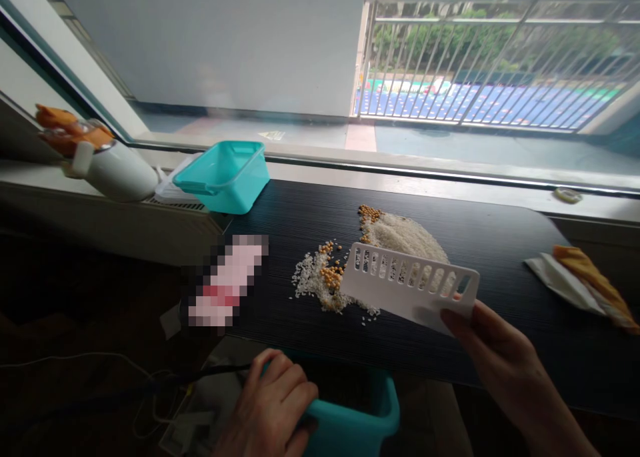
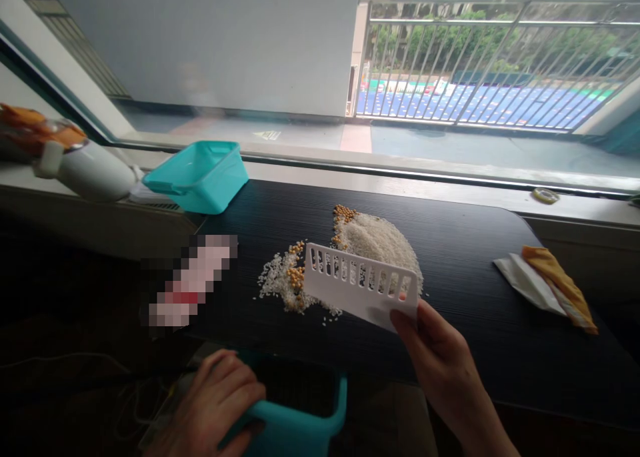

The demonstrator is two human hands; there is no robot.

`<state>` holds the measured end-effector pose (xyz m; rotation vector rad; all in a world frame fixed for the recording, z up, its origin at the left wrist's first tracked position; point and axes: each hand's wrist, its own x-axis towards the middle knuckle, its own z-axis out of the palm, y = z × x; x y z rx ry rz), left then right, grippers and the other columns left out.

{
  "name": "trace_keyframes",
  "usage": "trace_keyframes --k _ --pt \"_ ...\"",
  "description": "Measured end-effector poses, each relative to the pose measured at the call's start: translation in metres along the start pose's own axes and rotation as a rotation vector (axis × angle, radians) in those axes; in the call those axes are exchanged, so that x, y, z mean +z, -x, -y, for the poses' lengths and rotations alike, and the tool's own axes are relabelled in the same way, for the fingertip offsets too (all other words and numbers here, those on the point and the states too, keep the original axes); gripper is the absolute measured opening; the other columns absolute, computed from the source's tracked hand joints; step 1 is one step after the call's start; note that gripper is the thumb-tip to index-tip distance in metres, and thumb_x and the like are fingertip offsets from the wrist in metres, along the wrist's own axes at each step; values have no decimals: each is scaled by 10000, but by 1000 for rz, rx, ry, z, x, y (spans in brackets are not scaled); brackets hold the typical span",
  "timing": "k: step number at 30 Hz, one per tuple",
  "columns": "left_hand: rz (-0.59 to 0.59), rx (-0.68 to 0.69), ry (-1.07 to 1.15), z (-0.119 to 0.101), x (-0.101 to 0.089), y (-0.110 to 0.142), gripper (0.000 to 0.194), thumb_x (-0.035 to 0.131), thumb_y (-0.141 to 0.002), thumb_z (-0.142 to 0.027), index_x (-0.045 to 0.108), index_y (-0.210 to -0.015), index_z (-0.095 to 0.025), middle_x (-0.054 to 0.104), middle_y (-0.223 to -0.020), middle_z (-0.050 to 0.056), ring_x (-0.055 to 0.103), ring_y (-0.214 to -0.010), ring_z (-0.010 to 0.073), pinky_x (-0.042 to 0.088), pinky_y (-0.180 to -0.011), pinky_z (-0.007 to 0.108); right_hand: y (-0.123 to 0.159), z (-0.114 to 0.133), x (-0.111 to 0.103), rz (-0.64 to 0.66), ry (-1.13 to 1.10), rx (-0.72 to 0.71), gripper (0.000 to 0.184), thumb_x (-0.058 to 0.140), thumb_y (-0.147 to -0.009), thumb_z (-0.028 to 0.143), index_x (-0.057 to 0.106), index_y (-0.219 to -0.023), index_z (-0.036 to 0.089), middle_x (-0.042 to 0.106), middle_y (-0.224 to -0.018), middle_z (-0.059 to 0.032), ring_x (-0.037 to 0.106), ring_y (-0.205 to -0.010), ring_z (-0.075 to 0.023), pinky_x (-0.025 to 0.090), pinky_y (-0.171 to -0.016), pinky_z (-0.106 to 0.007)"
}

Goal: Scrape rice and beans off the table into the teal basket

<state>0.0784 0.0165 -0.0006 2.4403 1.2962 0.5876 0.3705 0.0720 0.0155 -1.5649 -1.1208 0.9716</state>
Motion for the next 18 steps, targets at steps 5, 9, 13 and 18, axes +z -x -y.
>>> trace_keyframes --k 5,9,13,18 --pt "1 -4 17 2 3 3 308 596 -682 -20 587 -904 -232 648 -856 -49 583 -849 173 308 -954 335 1 0 3 17 0 22 284 740 -746 411 751 -992 270 761 -1015 18 688 -1010 -225 507 -984 -307" --pt "-2 -14 20 1 3 3 318 591 -682 -13 586 -913 -233 647 -860 -48 583 -853 172 313 -953 336 2 1 2 -4 19 5 289 736 -747 405 750 -1001 268 759 -1027 10 691 -1005 -239 521 -972 -331" --pt "8 -11 11 2 2 5 300 589 -688 -23 582 -902 -232 648 -859 -45 582 -851 177 314 -956 343 1 2 2 -29 32 11 271 717 -764 387 749 -1004 265 761 -1019 8 699 -984 -239 531 -960 -333" --pt "16 -18 3 5 5 6 295 580 -691 -23 579 -899 -232 644 -849 -43 582 -848 180 307 -967 353 1 1 5 -35 21 17 240 716 -762 336 750 -997 303 761 -1014 43 695 -1002 -202 519 -961 -275"
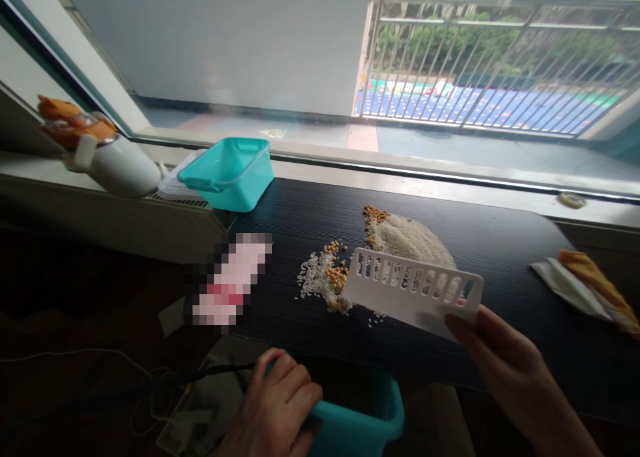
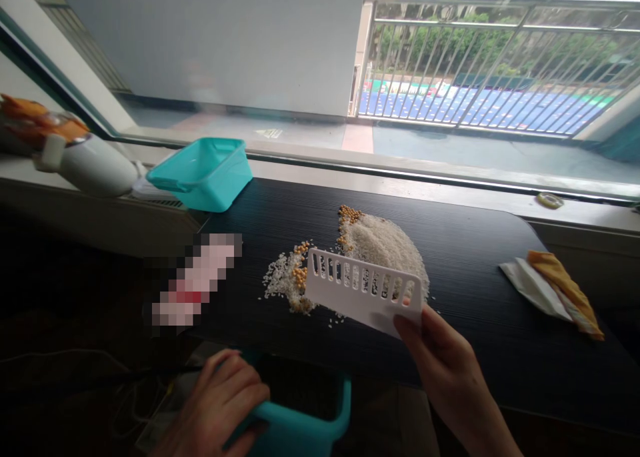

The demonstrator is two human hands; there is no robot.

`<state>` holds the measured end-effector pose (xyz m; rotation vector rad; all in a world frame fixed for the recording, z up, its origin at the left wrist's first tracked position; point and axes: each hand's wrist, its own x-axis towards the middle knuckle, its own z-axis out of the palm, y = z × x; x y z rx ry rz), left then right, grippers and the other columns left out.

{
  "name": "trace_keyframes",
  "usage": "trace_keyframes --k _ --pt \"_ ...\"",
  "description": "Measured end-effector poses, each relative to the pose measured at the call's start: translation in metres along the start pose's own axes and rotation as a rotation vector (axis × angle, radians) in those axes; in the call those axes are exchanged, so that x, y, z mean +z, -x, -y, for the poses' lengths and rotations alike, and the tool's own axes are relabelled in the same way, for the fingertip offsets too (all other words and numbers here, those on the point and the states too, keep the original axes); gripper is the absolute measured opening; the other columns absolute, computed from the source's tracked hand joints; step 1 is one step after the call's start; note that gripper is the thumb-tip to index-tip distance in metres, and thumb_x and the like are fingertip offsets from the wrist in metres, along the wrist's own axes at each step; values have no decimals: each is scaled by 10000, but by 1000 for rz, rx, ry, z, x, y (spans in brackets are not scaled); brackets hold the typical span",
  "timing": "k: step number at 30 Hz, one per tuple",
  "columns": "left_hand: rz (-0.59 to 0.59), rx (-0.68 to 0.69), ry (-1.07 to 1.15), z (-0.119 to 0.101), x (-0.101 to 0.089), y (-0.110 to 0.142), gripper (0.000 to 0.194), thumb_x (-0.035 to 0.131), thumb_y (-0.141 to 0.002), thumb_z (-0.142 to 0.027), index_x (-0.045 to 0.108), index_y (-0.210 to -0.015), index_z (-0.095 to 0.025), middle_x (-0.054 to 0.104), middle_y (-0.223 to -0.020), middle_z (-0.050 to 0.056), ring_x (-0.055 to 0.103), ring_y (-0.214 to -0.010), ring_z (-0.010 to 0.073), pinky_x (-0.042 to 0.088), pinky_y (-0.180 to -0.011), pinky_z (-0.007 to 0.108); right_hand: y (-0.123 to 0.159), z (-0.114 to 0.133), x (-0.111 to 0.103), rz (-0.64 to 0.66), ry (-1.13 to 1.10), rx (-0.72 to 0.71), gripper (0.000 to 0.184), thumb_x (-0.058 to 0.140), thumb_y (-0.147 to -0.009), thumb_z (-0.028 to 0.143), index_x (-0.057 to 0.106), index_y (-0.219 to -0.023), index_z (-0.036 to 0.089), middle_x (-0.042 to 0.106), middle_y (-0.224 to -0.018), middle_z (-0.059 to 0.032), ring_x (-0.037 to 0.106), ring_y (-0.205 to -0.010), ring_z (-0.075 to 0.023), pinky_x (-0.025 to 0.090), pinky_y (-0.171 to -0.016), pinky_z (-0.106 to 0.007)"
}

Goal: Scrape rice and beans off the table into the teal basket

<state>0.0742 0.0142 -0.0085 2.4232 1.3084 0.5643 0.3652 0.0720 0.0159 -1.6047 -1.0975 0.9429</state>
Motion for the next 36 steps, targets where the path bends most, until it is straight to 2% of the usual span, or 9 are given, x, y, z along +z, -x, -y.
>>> trace_keyframes --k 7,14,17,19,21,24,26,32,36 --pt "-11 0 6 1 4 -1 283 582 -712 -29 575 -908 -233 638 -853 -43 571 -853 182 306 -963 365 1 6 0 -26 45 -20 200 659 -805 271 749 -978 318 763 -993 64 707 -957 -177 530 -932 -242" --pt "-12 -21 38 7 14 5 335 525 -698 29 582 -899 -233 620 -835 -30 543 -845 193 301 -956 409 5 2 0 5 27 -49 214 672 -812 323 738 -1015 306 757 -1029 38 700 -999 -226 524 -967 -325" --pt "-92 -6 35 12 25 13 304 521 -703 9 579 -875 -236 602 -802 -19 523 -832 206 309 -930 431 15 -1 -2 24 41 -85 226 685 -802 347 740 -1010 280 757 -1037 19 691 -1021 -239 517 -974 -327" --pt "-100 5 31 13 29 19 275 522 -721 -9 577 -874 -231 598 -808 -11 517 -829 209 320 -911 436 25 -4 -5 116 78 -125 233 679 -812 367 744 -1001 248 757 -1034 -5 698 -996 -242 535 -937 -302" --pt "-108 17 32 9 27 24 261 505 -724 -2 570 -851 -221 593 -802 -7 515 -821 206 338 -889 425 37 -8 -7 302 153 -177 240 638 -853 373 739 -1015 227 755 -1019 -23 708 -936 -227 557 -860 -257" --pt "-100 20 33 -3 17 34 281 485 -730 20 572 -859 -215 598 -801 -6 517 -820 199 373 -861 390 56 -13 -2 593 290 -241 243 522 -939 345 712 -1044 236 743 -960 -16 697 -850 -182 544 -752 -200" --pt "-103 16 39 -13 10 40 319 491 -728 24 577 -924 -213 613 -830 -4 518 -826 198 392 -858 376 66 -14 7 701 345 -270 253 456 -974 327 688 -1033 247 724 -926 -6 676 -803 -153 522 -720 -187" --pt "-145 -28 12 -27 4 59 317 483 -732 34 578 -902 -216 588 -879 11 524 -842 205 434 -842 377 76 -3 42 787 500 -446 282 387 -972 250 667 -967 218 701 -859 -45 652 -762 -170 492 -718 -242" --pt "-216 -44 -48 -24 7 72 298 485 -752 22 574 -915 -211 572 -909 29 544 -845 212 468 -805 374 67 6 46 846 566 -488 274 402 -948 232 644 -1074 224 700 -845 -37 637 -739 -171 464 -694 -250"
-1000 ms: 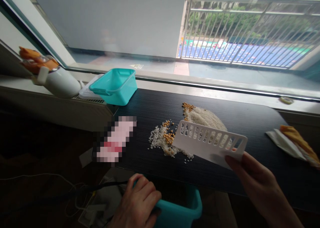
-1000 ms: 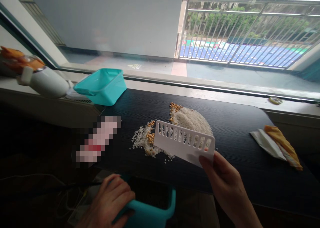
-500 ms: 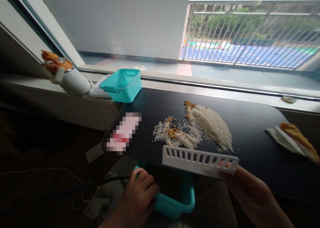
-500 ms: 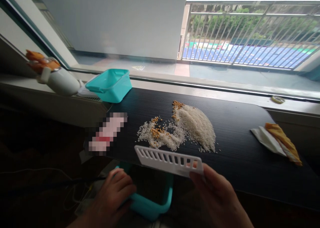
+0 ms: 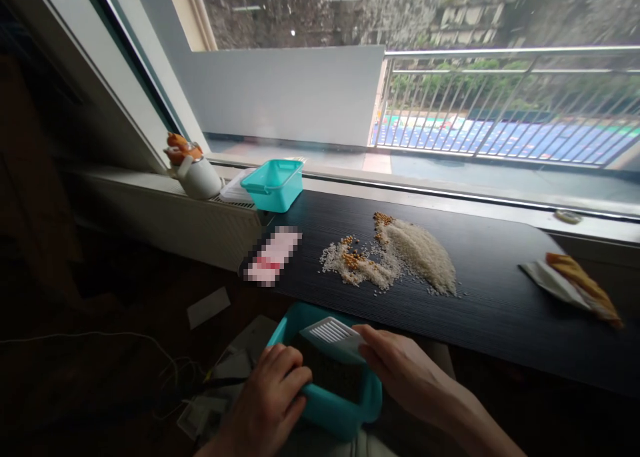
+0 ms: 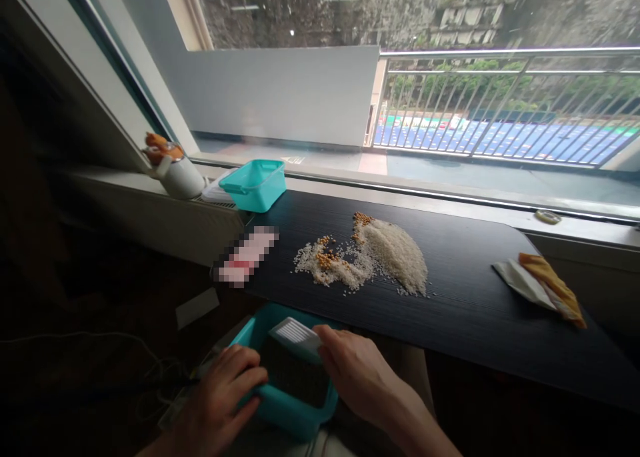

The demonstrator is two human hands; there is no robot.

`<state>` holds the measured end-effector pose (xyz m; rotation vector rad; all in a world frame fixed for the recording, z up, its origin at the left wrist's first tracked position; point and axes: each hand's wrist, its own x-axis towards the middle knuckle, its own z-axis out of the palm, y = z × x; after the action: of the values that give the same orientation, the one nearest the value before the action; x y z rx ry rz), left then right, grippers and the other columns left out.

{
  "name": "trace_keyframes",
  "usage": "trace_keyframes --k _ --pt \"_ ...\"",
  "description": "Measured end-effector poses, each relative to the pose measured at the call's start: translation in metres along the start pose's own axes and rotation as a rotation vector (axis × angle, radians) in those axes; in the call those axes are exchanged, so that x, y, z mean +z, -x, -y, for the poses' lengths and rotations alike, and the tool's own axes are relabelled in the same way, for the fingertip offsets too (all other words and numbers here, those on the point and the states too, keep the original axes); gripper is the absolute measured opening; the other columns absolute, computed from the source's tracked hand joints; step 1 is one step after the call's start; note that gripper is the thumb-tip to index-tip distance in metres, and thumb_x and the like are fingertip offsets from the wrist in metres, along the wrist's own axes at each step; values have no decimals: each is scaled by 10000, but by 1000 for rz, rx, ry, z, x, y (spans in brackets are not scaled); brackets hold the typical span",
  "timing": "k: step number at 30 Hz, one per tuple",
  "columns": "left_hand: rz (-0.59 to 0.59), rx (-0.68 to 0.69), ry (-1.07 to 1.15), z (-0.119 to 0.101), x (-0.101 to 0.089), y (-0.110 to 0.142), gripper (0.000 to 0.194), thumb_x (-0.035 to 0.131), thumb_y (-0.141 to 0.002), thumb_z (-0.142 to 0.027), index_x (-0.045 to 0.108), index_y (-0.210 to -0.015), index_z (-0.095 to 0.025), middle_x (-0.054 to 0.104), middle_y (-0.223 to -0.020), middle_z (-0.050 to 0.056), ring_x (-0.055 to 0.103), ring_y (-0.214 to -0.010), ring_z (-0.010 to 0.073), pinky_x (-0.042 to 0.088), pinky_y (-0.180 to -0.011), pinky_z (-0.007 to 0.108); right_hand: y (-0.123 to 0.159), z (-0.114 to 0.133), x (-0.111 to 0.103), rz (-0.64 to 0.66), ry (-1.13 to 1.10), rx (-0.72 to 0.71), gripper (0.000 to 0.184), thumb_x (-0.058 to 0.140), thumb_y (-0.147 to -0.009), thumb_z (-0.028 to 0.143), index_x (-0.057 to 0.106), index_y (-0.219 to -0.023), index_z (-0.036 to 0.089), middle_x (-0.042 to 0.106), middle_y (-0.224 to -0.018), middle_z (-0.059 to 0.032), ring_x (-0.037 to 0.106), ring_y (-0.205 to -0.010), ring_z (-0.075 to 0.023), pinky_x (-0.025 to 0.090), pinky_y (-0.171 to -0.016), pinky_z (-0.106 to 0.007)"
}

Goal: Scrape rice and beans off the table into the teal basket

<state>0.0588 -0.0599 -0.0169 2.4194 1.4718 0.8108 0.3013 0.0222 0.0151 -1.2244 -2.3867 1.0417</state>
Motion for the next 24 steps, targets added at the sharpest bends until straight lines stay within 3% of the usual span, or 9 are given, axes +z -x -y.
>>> trace_keyframes --k 4,7,9,14,17,19,20,23,24 --pt "-22 32 -6 2 2 9 290 469 -767 16 566 -914 -214 580 -889 18 555 -822 199 475 -792 351 6 -11 -4 -47 -77 87 300 379 -965 289 634 -1108 223 680 -789 -5 626 -691 -162 449 -652 -250" --pt "-19 38 2 -2 5 11 285 457 -771 20 560 -900 -212 582 -885 16 558 -820 197 472 -807 355 13 -21 6 -119 -237 241 372 342 -972 367 639 -1101 184 642 -723 0 582 -562 -141 454 -545 -235" --pt "-11 44 8 -4 6 11 291 449 -761 28 554 -889 -211 581 -879 14 558 -819 197 468 -820 365 19 -25 13 -150 -303 275 383 360 -959 390 640 -1106 174 660 -769 -18 600 -591 -150 467 -526 -232" --pt "15 52 14 -2 7 12 312 444 -730 37 546 -886 -214 579 -874 13 557 -822 199 471 -803 359 40 -31 23 -309 -126 338 402 540 -871 425 604 -1192 190 710 -944 -59 666 -820 -216 507 -748 -311" --pt "36 44 6 -3 6 13 333 457 -701 52 550 -878 -215 581 -867 8 566 -826 198 476 -818 365 46 -34 40 -234 -280 413 511 576 -834 462 549 -1239 151 699 -825 -35 668 -705 -198 511 -628 -284" --pt "80 28 -1 -7 3 13 341 493 -668 58 560 -861 -215 591 -867 2 581 -834 195 486 -824 355 43 -36 58 -135 -445 482 442 531 -841 450 572 -1143 131 659 -706 -14 627 -551 -178 442 -439 -248" --pt "114 23 2 -9 1 12 336 528 -653 47 567 -857 -217 600 -872 -3 591 -838 193 494 -823 342 40 -36 66 -114 -487 496 389 526 -836 433 588 -1066 125 651 -695 -17 608 -523 -167 428 -419 -241" --pt "165 29 -1 -8 -13 4 361 687 -650 -90 606 -966 -243 643 -964 -9 623 -895 193 517 -838 300 32 -37 81 -158 -482 439 246 529 -799 338 591 -940 147 680 -801 -47 635 -609 -175 494 -524 -261" --pt "111 33 -39 -2 -20 -2 389 706 -698 -172 605 -1061 -264 654 -1034 -6 627 -949 195 521 -848 287 31 -37 82 -168 -465 408 226 531 -787 317 593 -931 154 689 -835 -54 656 -679 -193 517 -593 -276"
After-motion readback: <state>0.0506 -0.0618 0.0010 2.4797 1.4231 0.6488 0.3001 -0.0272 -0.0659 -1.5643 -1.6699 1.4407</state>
